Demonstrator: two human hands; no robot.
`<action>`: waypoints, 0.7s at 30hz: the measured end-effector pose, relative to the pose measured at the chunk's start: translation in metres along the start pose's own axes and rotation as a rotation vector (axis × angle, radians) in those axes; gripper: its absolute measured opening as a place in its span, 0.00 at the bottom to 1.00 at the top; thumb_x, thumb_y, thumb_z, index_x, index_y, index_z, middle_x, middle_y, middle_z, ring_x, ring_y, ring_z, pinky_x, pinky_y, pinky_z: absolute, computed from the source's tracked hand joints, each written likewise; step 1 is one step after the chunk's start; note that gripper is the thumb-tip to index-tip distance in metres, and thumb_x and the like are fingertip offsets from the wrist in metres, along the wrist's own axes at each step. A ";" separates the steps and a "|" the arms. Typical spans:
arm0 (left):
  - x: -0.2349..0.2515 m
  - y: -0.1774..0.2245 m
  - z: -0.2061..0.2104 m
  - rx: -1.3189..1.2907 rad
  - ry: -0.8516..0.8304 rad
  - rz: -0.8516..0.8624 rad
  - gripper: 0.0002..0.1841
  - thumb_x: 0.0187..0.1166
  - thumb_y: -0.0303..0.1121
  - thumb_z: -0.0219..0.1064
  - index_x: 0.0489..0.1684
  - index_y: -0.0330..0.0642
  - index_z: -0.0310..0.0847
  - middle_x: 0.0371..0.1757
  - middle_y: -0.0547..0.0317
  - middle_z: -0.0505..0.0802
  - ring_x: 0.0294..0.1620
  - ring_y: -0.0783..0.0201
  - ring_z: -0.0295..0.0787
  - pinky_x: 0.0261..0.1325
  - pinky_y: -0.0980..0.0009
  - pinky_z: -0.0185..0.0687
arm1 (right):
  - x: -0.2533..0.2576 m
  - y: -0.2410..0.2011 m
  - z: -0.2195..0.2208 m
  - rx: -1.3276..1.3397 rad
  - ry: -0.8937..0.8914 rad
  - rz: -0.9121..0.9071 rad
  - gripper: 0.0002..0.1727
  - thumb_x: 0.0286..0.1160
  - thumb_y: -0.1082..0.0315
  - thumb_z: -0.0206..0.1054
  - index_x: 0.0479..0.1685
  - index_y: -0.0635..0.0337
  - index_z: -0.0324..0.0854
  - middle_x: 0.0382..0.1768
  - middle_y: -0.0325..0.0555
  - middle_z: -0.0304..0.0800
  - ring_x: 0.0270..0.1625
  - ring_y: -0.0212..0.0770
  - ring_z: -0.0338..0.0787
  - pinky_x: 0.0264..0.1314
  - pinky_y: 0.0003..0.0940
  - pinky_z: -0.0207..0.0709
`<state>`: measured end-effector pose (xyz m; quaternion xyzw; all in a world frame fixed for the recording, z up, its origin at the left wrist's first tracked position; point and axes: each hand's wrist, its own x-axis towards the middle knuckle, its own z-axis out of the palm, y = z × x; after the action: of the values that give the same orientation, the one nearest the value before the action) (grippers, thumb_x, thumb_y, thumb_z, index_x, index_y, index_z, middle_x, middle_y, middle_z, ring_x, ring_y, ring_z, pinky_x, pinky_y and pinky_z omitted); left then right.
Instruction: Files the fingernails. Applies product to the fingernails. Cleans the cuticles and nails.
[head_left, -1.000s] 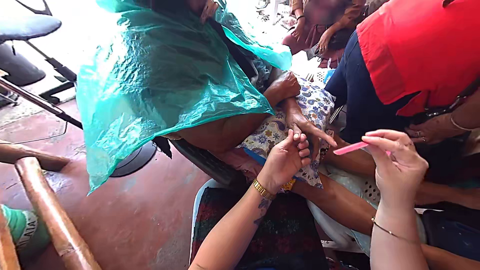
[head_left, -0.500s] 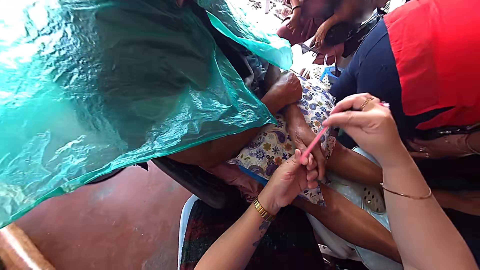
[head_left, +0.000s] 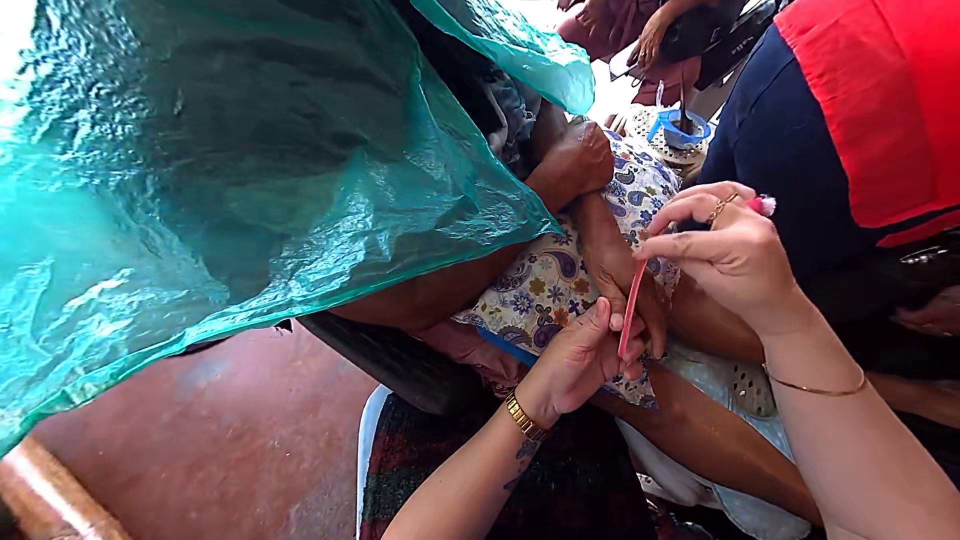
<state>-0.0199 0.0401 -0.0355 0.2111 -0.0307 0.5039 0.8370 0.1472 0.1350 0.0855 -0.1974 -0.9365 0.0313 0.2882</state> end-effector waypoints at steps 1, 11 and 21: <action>0.000 0.000 0.000 0.008 0.003 0.002 0.16 0.89 0.48 0.57 0.33 0.51 0.79 0.36 0.65 0.86 0.37 0.69 0.84 0.40 0.73 0.82 | -0.001 -0.001 0.001 0.013 -0.011 -0.019 0.12 0.76 0.73 0.68 0.38 0.48 0.98 0.47 0.45 0.93 0.67 0.49 0.84 0.79 0.58 0.59; -0.001 0.000 0.001 0.085 0.043 0.005 0.14 0.91 0.45 0.53 0.37 0.51 0.77 0.37 0.64 0.86 0.37 0.69 0.85 0.41 0.74 0.82 | -0.002 0.001 -0.001 0.010 -0.032 -0.042 0.12 0.76 0.71 0.68 0.39 0.47 0.99 0.47 0.44 0.95 0.66 0.46 0.85 0.79 0.54 0.62; -0.001 -0.002 0.001 0.105 0.045 0.013 0.13 0.92 0.45 0.51 0.38 0.52 0.75 0.37 0.65 0.85 0.36 0.70 0.84 0.42 0.74 0.82 | -0.010 -0.001 -0.006 -0.144 0.066 0.046 0.10 0.78 0.72 0.70 0.42 0.51 0.98 0.47 0.50 0.95 0.65 0.51 0.86 0.76 0.57 0.62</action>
<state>-0.0191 0.0378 -0.0353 0.2430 0.0134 0.5149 0.8220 0.1575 0.1295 0.0855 -0.2399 -0.9215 -0.0359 0.3032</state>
